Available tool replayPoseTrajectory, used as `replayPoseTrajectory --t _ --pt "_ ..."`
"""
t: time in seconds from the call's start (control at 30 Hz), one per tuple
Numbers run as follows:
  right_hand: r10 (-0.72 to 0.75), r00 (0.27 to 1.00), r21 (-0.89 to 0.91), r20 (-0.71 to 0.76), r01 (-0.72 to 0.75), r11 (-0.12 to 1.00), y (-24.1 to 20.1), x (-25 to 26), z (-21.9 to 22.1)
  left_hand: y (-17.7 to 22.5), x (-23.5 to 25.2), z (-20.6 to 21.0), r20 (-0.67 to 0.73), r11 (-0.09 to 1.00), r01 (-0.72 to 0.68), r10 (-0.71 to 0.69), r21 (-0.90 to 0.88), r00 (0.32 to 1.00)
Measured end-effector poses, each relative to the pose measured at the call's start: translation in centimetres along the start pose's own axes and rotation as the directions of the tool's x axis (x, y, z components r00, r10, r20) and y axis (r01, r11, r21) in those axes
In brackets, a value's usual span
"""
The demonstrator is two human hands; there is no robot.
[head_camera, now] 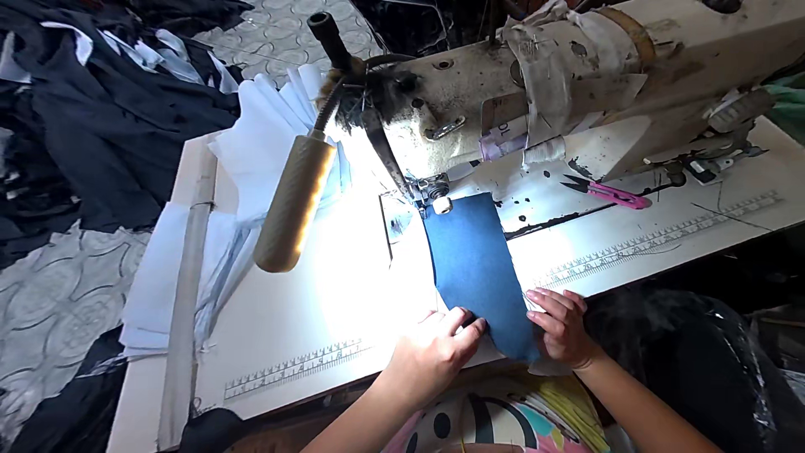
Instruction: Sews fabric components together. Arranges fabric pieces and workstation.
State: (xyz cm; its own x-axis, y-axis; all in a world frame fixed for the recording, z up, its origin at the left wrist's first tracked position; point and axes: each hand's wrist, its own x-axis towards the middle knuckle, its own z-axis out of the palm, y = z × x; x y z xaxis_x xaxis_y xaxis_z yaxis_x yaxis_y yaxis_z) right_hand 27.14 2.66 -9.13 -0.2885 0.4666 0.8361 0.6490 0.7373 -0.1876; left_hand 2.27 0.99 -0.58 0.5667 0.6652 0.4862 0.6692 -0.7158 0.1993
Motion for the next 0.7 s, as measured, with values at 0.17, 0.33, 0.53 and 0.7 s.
replayPoseTrajectory --t 0.17,0.33,0.53,0.7 --pt "-0.083 0.995 0.011 0.059 0.083 0.997 0.3 -0.1 -0.5 0.0 0.0 0.2 -0.003 1.000 -0.002 0.002 -0.021 1.000" --pt "-0.170 0.960 0.048 0.224 0.163 0.985 1.2 0.4 -2.5 0.5 -0.8 0.0 -0.017 0.991 0.112 -0.111 0.068 0.994" --pt "-0.050 0.936 0.094 0.349 0.018 0.995 0.8 3.9 -3.8 0.3 -2.0 -0.5 0.029 0.939 0.320 -0.326 0.128 0.945" --pt "-0.029 0.895 0.034 0.445 0.015 0.999 1.4 7.8 -2.3 -1.8 -0.3 -1.6 0.184 0.913 0.405 -0.392 -0.040 0.901"
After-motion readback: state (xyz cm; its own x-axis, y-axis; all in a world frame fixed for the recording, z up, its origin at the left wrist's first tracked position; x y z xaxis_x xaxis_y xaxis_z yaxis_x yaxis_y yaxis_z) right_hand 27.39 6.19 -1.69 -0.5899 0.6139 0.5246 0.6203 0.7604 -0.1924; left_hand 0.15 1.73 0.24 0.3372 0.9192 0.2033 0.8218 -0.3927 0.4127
